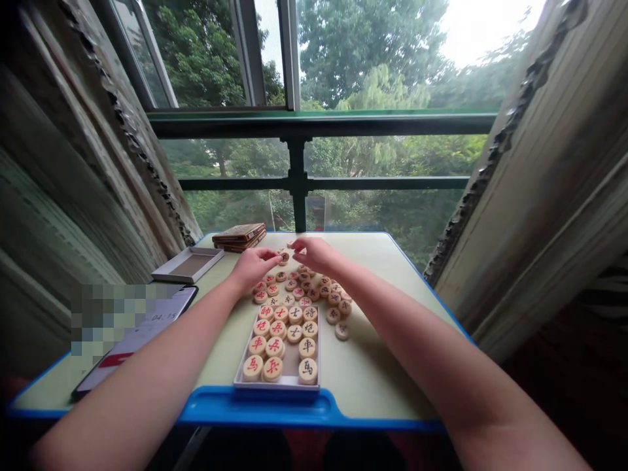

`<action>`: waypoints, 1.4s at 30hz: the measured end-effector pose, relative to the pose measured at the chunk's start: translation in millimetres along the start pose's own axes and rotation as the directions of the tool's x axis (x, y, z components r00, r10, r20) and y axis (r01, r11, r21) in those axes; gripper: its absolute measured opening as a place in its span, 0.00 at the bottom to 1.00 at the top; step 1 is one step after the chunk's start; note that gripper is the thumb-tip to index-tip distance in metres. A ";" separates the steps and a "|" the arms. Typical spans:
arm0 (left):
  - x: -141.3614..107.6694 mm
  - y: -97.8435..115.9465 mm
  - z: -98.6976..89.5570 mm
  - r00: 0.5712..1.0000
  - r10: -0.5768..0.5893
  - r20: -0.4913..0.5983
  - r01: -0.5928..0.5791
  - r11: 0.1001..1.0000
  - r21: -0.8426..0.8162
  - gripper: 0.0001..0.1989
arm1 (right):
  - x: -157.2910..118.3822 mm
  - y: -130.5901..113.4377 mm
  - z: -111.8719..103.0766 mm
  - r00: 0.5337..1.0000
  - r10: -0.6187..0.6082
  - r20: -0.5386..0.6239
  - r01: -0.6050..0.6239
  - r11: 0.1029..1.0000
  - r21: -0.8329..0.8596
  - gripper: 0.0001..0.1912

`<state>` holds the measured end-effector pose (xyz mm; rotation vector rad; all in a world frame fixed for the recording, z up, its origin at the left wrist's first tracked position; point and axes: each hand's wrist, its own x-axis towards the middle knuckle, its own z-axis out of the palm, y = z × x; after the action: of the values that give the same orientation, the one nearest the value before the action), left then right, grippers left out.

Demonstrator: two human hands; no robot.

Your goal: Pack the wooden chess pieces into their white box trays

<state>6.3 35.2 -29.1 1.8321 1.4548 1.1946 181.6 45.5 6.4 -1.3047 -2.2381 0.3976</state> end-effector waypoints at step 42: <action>-28.6 32.7 -8.8 0.918 0.023 0.395 0.111 0.944 -0.312 0.13 | -91.4 -20.5 3.5 0.867 -0.384 -0.317 0.259 0.891 -0.372 0.11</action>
<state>13.9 -2.7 -7.3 1.6735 0.9977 0.9104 201.9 -44.1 -12.4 -1.0063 -2.1742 -0.3365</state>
